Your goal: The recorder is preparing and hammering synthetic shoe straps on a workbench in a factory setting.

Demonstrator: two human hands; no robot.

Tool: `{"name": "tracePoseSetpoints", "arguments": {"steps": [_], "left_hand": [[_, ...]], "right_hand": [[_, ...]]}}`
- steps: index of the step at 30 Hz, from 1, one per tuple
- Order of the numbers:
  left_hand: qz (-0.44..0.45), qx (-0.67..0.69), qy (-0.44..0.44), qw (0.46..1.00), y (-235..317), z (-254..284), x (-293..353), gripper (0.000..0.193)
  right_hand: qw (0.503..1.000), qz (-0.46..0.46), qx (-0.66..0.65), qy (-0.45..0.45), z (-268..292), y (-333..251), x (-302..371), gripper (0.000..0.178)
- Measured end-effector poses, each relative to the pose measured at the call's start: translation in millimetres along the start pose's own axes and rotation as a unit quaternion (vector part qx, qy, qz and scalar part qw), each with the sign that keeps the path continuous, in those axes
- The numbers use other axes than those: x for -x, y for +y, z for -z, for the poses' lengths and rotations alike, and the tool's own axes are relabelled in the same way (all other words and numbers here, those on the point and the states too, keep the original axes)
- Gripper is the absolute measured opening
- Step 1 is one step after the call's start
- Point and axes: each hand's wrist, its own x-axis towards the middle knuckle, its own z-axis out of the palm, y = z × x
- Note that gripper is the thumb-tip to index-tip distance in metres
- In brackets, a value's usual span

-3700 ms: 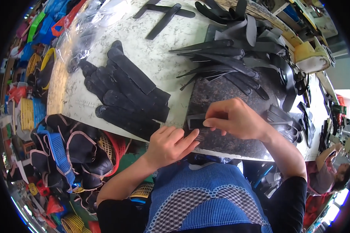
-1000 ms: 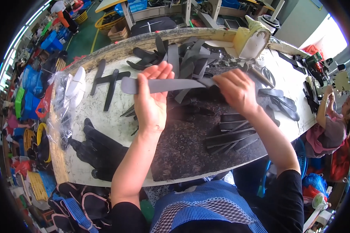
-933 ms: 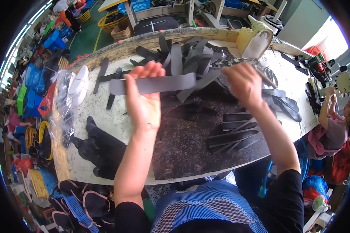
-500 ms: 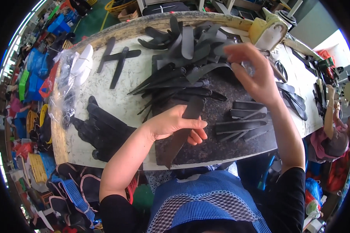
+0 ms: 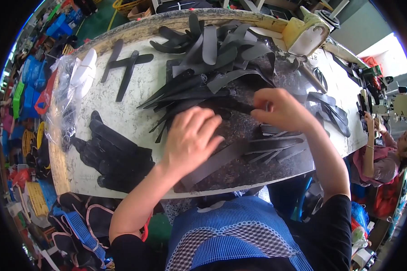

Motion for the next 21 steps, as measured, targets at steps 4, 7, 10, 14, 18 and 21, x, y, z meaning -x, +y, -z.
{"name": "tracePoseSetpoints", "arguments": {"steps": [4,7,10,14,18,21], "left_hand": [[0.041,0.015,0.03,0.999,-8.0,-1.3,4.7,0.035],[0.084,0.121,0.12,0.982,20.4,5.6,-1.6,0.074],[-0.041,0.061,0.095,0.993,25.6,15.1,-5.0,0.064],[0.05,0.222,-0.1,0.969,51.5,36.2,34.7,0.018],[0.248,0.427,-0.355,0.794,64.7,47.5,46.6,0.021],[0.203,0.496,-0.319,0.782,64.3,47.2,63.8,0.025]], "right_hand": [[0.998,-0.001,-0.064,0.013,26.4,-20.3,14.1,0.025],[0.976,0.054,-0.211,0.012,23.2,-48.0,43.7,0.02],[0.929,0.078,-0.358,-0.052,3.5,-50.2,64.5,0.016],[0.945,-0.048,-0.324,-0.005,-5.1,-52.5,88.1,0.014],[0.949,0.244,0.102,0.169,-55.3,-89.7,90.8,0.043],[0.979,0.192,0.029,-0.06,-89.3,-93.4,88.4,0.034]]}}
